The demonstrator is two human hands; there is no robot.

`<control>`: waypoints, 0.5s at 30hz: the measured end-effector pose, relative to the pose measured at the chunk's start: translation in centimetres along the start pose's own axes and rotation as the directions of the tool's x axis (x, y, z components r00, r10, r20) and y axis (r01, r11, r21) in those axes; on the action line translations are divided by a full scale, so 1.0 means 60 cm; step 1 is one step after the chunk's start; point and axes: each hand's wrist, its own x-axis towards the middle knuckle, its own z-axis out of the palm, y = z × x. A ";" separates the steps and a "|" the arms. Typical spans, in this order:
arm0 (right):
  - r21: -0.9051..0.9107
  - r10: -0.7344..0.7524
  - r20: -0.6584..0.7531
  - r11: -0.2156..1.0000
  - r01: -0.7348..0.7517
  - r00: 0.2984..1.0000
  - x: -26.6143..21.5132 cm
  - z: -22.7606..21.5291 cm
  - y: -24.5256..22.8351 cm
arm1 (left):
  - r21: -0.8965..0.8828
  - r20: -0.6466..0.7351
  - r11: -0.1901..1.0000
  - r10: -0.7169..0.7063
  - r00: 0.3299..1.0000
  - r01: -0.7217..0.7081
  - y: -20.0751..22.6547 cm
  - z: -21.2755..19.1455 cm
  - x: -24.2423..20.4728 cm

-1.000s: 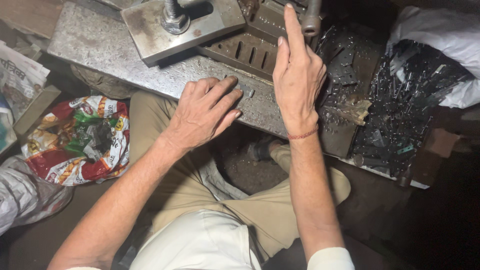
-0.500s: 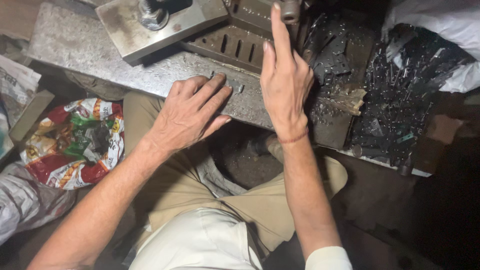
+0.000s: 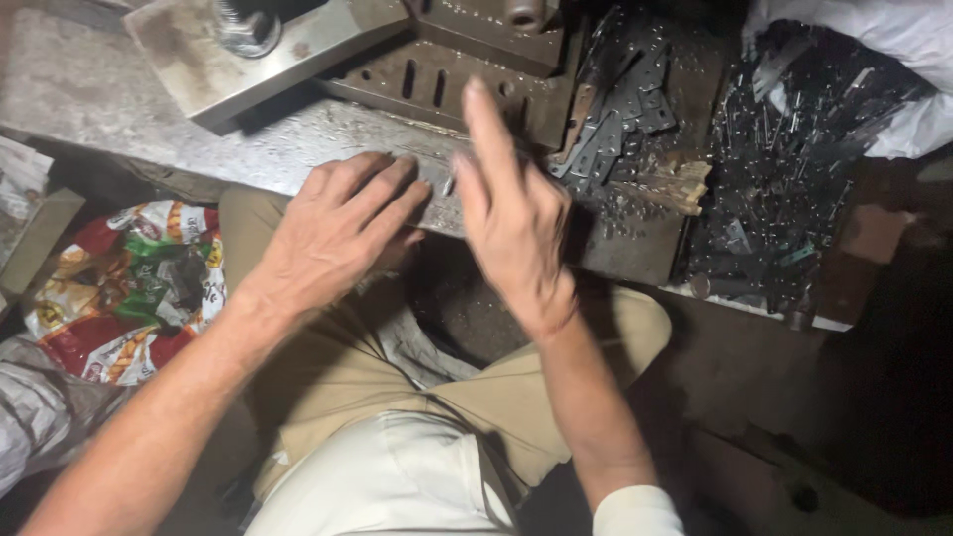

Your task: The person sits on the floor and repeatedly places small metal pieces into a manual press machine, pulls a lever to operate the press, and then removes the processed pieces. The person handles the metal pieces one at a time throughout the clip.

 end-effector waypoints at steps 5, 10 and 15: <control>0.016 0.286 -0.148 0.958 -0.287 0.947 -0.073 -0.043 -0.005 | -0.053 0.032 0.996 0.077 0.996 -0.075 -0.005 -0.010 -0.010; -0.002 0.517 -0.242 0.846 -0.533 0.821 -0.063 -0.087 0.084 | -0.074 -0.035 0.991 0.112 0.993 -0.114 -0.005 -0.008 -0.029; -0.085 0.417 -0.191 0.895 -0.438 0.889 -0.052 -0.072 0.139 | -0.191 -0.226 0.970 -0.190 0.956 0.147 0.004 -0.033 -0.118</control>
